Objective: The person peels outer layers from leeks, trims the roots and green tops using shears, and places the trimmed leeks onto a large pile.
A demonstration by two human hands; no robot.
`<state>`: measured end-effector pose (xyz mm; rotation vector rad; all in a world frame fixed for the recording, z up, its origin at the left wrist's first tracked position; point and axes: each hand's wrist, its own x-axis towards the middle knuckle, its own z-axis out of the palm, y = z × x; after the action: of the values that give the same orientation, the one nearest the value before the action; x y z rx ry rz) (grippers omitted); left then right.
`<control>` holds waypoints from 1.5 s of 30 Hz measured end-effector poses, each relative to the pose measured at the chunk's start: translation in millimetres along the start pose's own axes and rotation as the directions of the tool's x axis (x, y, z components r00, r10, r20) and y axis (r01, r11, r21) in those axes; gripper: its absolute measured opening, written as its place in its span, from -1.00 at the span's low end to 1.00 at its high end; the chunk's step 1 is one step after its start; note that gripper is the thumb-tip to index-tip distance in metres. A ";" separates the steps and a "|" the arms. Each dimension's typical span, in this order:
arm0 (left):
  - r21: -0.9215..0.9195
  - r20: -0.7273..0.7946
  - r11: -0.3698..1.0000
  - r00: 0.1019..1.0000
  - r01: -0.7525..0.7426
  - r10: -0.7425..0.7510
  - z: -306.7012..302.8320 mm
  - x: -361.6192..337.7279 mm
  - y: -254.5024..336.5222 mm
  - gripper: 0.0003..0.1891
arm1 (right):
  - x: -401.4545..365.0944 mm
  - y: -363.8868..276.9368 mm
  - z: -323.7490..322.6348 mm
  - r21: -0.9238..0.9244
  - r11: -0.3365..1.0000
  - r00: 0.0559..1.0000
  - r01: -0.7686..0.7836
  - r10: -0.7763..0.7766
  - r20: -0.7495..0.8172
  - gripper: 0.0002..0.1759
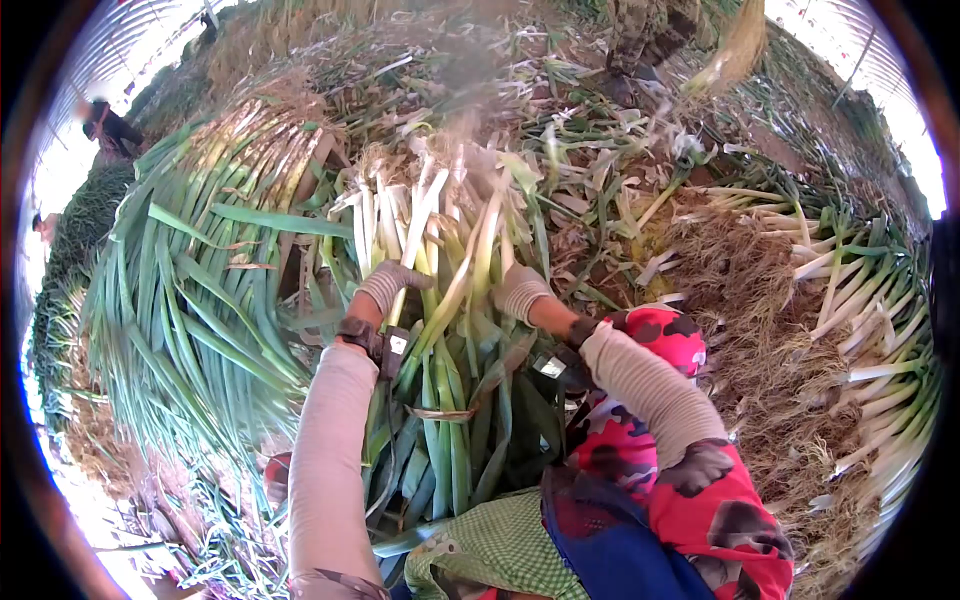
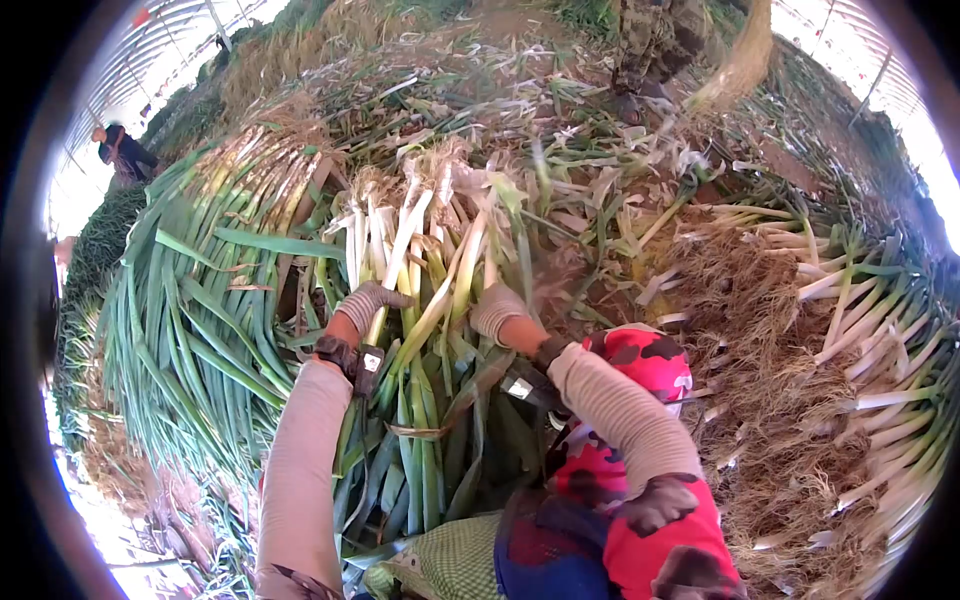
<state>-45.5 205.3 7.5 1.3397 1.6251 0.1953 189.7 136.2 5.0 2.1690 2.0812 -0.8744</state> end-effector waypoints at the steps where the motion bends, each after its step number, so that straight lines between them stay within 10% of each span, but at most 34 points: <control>1: -0.063 0.014 0.997 0.999 -0.047 0.048 0.1 -6.9 -0.5 -0.47 | 1.9 0.2 5.3 0.112 0.991 0.996 -0.067 0.073 -0.049 -0.53; 4: -0.157 0.142 0.988 0.990 0.018 0.005 -3.1 -29.4 9.1 -0.68 | 3.0 17.1 19.2 0.416 0.909 0.978 -0.036 0.118 -0.172 -0.41; 6: -0.159 0.069 0.953 0.960 -0.259 0.273 -15.0 -64.0 -0.8 -0.71 | -21.5 7.1 -4.7 0.637 0.765 0.983 0.095 0.028 -0.179 -0.40; 9: -0.476 0.028 0.873 0.991 -0.101 0.130 -39.4 -120.6 19.2 -0.60 | -47.3 -6.3 -6.4 0.980 0.129 0.986 0.151 -0.088 -0.140 -0.48; 16: -0.507 0.009 0.841 0.975 -0.188 0.223 -29.7 -161.4 7.9 -0.58 | -113.2 -45.8 19.0 0.966 0.137 0.964 0.219 -0.181 -0.193 -0.54; 20: -0.244 -0.113 0.966 0.992 -0.090 0.064 -15.0 -115.0 -1.8 -0.59 | -98.5 -25.0 43.4 0.971 0.163 0.983 0.173 -0.087 -0.160 -0.56; 23: 0.042 -0.219 0.991 0.967 -0.127 0.133 3.2 -99.3 10.2 -0.56 | -156.6 -48.2 16.3 0.977 -0.132 0.974 0.166 -0.133 -0.184 -0.56; 25: 0.371 -0.300 0.911 0.905 -0.181 0.302 20.5 -86.5 26.2 -0.50 | -156.9 -37.0 30.4 0.981 -0.003 0.973 0.193 -0.131 -0.192 -0.54; 29: 0.602 -0.287 0.797 0.944 0.045 0.163 51.5 -79.2 64.4 -0.57 | -161.3 -33.7 34.7 0.990 0.032 0.982 0.134 -0.136 -0.129 -0.59; 32: 0.742 0.187 0.619 0.966 -0.257 0.176 27.2 -101.5 81.4 -0.63 | -168.4 -29.9 22.1 0.983 -0.041 0.970 0.179 -0.161 -0.183 -0.53; 33: 0.271 0.114 0.951 0.986 -0.147 0.120 16.4 -103.3 65.9 -0.58 | -175.5 -33.5 8.4 0.967 -0.054 0.953 0.247 -0.166 -0.253 -0.55; 34: -0.300 0.086 0.954 0.996 -0.001 0.028 6.9 -108.5 46.1 -0.53 | -186.7 -36.2 -7.5 0.948 -0.067 0.933 0.310 -0.170 -0.317 -0.56; 45: -0.455 -0.297 0.761 0.884 -0.463 0.360 -119.6 -306.1 8.9 -0.70 | -194.8 -126.5 -11.2 0.883 -0.156 0.760 0.442 -0.458 -0.462 -0.44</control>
<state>-156.7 10.3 247.7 1.2546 1.2660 0.9926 84.8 -23.7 137.2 1.1559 2.5179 -3.3228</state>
